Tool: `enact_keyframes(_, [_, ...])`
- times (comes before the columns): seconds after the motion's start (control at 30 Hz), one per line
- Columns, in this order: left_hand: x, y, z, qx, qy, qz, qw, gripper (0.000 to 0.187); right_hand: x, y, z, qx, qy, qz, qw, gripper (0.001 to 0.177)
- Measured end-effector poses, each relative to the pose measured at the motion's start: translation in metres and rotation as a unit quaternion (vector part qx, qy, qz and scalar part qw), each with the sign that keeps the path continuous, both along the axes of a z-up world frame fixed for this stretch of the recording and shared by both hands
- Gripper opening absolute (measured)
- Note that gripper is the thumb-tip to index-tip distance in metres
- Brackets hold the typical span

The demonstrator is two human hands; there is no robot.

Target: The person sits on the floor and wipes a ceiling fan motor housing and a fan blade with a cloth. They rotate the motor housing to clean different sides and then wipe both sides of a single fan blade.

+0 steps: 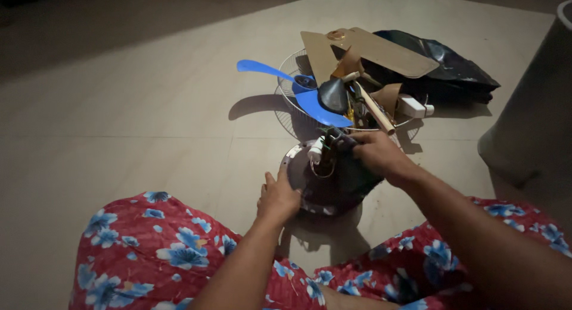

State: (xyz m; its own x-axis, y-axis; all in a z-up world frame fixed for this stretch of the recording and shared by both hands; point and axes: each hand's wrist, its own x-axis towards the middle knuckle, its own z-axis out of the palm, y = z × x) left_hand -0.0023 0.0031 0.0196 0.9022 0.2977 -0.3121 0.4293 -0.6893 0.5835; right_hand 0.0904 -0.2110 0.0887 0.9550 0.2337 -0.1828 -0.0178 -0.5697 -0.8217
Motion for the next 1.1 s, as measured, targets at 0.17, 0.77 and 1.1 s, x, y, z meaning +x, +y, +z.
enact_keyframes(0.17, [-0.001,0.004,0.001,0.028,-0.036,0.031,0.998,0.067,0.015,-0.017,0.012,0.024,-0.018,-0.044,0.999,0.049])
enact_keyframes(0.77, [0.009,-0.007,-0.025,0.036,-0.089,-0.096,0.991,0.122,0.025,-0.014,-0.057,-0.183,-0.264,0.088,0.943,0.044])
enact_keyframes(1.1, [0.008,0.0,0.008,0.035,-0.004,-0.076,0.996,0.115,0.053,-0.034,-0.071,-0.128,-0.169,0.015,0.977,0.056])
